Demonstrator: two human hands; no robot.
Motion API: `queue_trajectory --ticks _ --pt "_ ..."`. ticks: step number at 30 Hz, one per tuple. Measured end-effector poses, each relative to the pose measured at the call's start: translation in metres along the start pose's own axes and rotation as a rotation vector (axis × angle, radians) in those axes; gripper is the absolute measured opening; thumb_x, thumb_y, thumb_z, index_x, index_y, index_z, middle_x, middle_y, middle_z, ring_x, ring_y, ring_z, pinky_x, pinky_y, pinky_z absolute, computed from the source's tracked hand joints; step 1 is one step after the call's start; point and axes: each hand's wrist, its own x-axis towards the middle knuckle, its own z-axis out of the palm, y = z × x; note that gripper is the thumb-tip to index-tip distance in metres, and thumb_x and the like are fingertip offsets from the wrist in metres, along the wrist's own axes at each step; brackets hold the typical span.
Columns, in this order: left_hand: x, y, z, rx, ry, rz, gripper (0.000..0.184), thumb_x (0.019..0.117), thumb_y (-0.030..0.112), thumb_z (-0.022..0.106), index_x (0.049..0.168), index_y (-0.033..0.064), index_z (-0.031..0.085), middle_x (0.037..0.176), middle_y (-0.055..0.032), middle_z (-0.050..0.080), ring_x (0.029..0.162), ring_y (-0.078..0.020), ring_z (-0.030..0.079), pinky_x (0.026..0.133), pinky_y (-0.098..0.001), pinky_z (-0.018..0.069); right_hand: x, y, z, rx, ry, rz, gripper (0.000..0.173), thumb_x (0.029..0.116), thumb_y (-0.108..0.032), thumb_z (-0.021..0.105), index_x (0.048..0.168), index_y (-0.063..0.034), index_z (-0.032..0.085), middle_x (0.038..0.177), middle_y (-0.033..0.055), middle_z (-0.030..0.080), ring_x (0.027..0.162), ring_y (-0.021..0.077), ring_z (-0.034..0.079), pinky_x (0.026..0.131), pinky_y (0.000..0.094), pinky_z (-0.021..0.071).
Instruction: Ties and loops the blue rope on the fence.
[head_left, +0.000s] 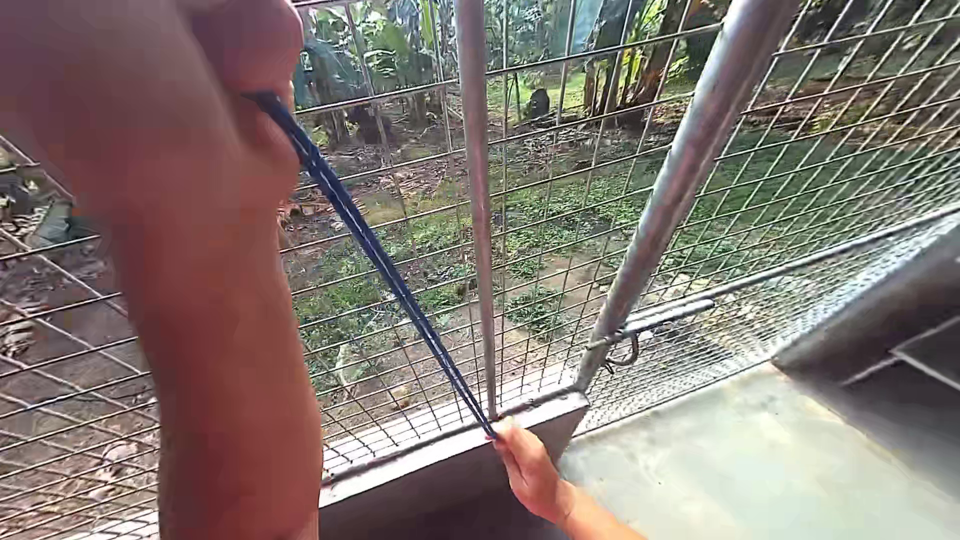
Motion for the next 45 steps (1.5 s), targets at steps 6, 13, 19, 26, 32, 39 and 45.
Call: queue_trajectory --ticks 6,13,19,26,32,39,45 --pt "0.041 -0.024 -0.036 0.091 0.015 -0.041 0.035 0.0964 -0.006 0.044 0.071 0.0179 0.045 0.053 0.0094 0.05 0.043 0.0014 0.049 0.042 -0.0114 0.0441 0.076 0.003 0.009 -0.196 0.041 0.08 0.017 0.0937 -0.001 0.059 0.098 0.0022 0.075 0.097 0.0195 0.069 0.084 0.0218 0.071 0.079 0.0279 0.0597" --pt "0.048 -0.028 -0.045 0.11 0.023 -0.101 0.039 0.0962 -0.009 0.043 0.067 0.0177 0.044 0.05 0.0102 0.048 0.042 0.0014 0.048 0.042 -0.0123 0.0436 0.226 -0.052 -0.003 -0.056 0.564 -0.141 0.012 0.0918 -0.004 0.07 0.101 0.0029 0.068 0.095 0.0054 0.074 0.094 0.002 0.071 0.088 0.0194 0.058" --pt "0.057 -0.037 -0.044 0.02 -0.06 -0.101 0.041 0.0979 -0.008 0.042 0.065 0.0164 0.041 0.049 0.0082 0.042 0.04 -0.0005 0.041 0.04 -0.0132 0.038 0.269 -0.077 0.031 -0.385 0.523 0.228 0.019 0.0919 -0.011 0.07 0.107 0.0001 0.076 0.096 0.0167 0.075 0.089 0.0313 0.072 0.082 0.0478 0.0574" --pt "0.055 -0.034 -0.038 -0.099 -0.121 -0.136 0.038 0.1024 -0.004 0.04 0.07 0.0152 0.043 0.049 0.0086 0.043 0.037 0.0003 0.042 0.037 -0.0126 0.0391 0.287 -0.087 0.055 -0.499 0.479 0.418 0.04 0.0774 -0.036 0.087 0.088 0.0001 0.072 0.087 0.0182 0.069 0.092 0.0403 0.065 0.085 0.0625 0.0464" --pt "0.042 -0.024 -0.025 -0.357 -0.152 -0.114 0.043 0.1023 -0.006 0.036 0.066 0.0169 0.041 0.048 0.0091 0.042 0.038 0.0006 0.042 0.037 -0.0127 0.0381 0.29 -0.074 0.069 -0.614 0.641 0.348 0.021 0.0942 -0.02 0.07 0.091 0.0008 0.075 0.096 0.0186 0.073 0.099 0.0404 0.067 0.087 0.0621 0.0469" --pt "0.038 -0.046 0.005 -0.352 -0.12 0.139 0.035 0.0998 -0.003 0.039 0.072 0.018 0.043 0.054 0.0133 0.042 0.045 0.0028 0.042 0.043 -0.0147 0.0383 0.162 -0.166 0.068 -0.35 0.301 0.106 0.03 0.1037 -0.014 0.048 0.099 0.0069 0.07 0.103 0.0186 0.075 0.113 0.0291 0.07 0.108 0.0379 0.0487" --pt "0.037 -0.063 0.014 0.192 -0.409 0.107 0.03 0.1104 0.018 0.035 0.116 -0.0007 0.059 0.089 -0.0019 0.057 0.076 -0.0046 0.054 0.073 -0.0238 0.0468 0.127 -0.194 -0.015 -0.242 0.112 0.294 0.037 0.1108 -0.023 0.033 0.104 -0.0027 0.063 0.077 -0.001 0.059 0.078 0.0042 0.059 0.088 0.0236 0.0491"
